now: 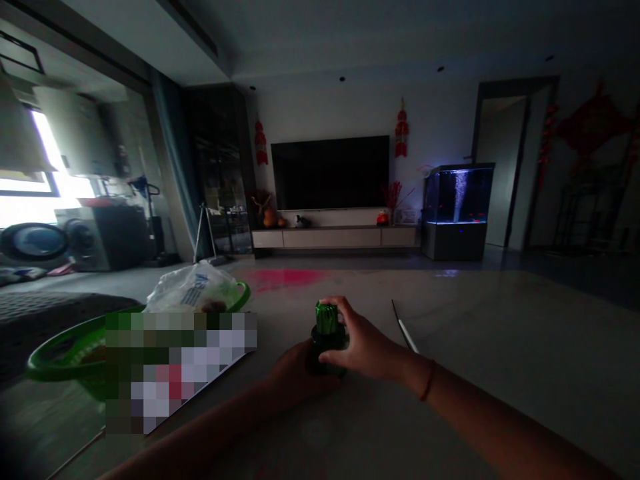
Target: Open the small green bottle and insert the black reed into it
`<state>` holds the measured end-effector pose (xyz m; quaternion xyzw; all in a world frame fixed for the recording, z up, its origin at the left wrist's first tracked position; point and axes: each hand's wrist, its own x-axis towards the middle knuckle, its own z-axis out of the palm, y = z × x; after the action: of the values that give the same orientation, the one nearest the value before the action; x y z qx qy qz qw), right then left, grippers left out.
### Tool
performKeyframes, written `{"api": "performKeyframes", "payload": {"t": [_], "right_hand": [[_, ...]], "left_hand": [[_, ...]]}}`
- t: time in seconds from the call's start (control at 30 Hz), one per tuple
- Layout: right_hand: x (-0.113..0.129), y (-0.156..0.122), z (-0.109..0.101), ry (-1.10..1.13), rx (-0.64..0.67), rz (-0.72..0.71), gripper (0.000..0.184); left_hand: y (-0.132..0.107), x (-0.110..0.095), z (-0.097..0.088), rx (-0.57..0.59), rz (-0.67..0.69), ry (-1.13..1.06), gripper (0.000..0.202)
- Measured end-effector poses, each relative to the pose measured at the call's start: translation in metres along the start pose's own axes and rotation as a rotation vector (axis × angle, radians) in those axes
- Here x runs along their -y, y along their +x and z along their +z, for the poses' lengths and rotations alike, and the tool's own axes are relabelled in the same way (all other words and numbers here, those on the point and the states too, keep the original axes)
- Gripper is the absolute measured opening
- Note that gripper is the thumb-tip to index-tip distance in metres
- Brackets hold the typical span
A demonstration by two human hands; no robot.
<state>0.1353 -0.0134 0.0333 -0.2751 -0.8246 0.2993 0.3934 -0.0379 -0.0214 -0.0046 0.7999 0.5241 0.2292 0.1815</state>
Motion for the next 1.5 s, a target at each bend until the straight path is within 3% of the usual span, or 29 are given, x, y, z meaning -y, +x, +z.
{"api": "performKeyframes", "payload": {"t": [0.2,0.27,0.4,0.5,0.63,0.73,0.93,1.2,1.4,1.5], "right_hand": [[-0.006,0.011,-0.005,0.149,-0.1,-0.01,0.033],[-0.011,0.015,-0.008,0.147,-0.175,0.001,0.029],[-0.02,0.019,-0.013,0.079,-0.306,0.135,0.058],[-0.018,0.017,-0.013,0.191,-0.236,0.221,0.082],[-0.005,0.013,-0.012,0.48,-0.087,0.304,0.084],[0.003,0.012,-0.015,0.536,-0.112,0.39,0.078],[0.009,0.014,-0.025,0.385,-0.084,0.423,0.058],[0.021,0.016,-0.037,0.165,-0.052,0.41,0.055],[0.007,0.019,-0.025,0.013,-0.323,0.322,0.054],[0.006,0.018,-0.016,0.13,-0.298,0.338,0.064]], "left_hand": [[0.003,0.002,0.001,-0.085,-0.077,-0.123,0.062],[0.004,0.002,0.001,-0.106,-0.095,-0.151,0.064],[0.003,-0.001,0.0,-0.099,-0.07,-0.179,0.063],[0.002,-0.003,-0.002,-0.08,-0.089,-0.179,0.061],[0.002,-0.002,-0.002,-0.091,-0.111,-0.168,0.062],[0.003,0.0,-0.001,-0.105,-0.105,-0.159,0.064],[0.003,-0.001,-0.002,-0.103,-0.126,-0.166,0.064],[0.004,0.003,0.0,-0.108,-0.115,-0.187,0.066],[0.004,0.001,-0.001,-0.113,-0.117,-0.16,0.066],[0.004,0.001,0.0,-0.115,-0.139,-0.149,0.067]]}}
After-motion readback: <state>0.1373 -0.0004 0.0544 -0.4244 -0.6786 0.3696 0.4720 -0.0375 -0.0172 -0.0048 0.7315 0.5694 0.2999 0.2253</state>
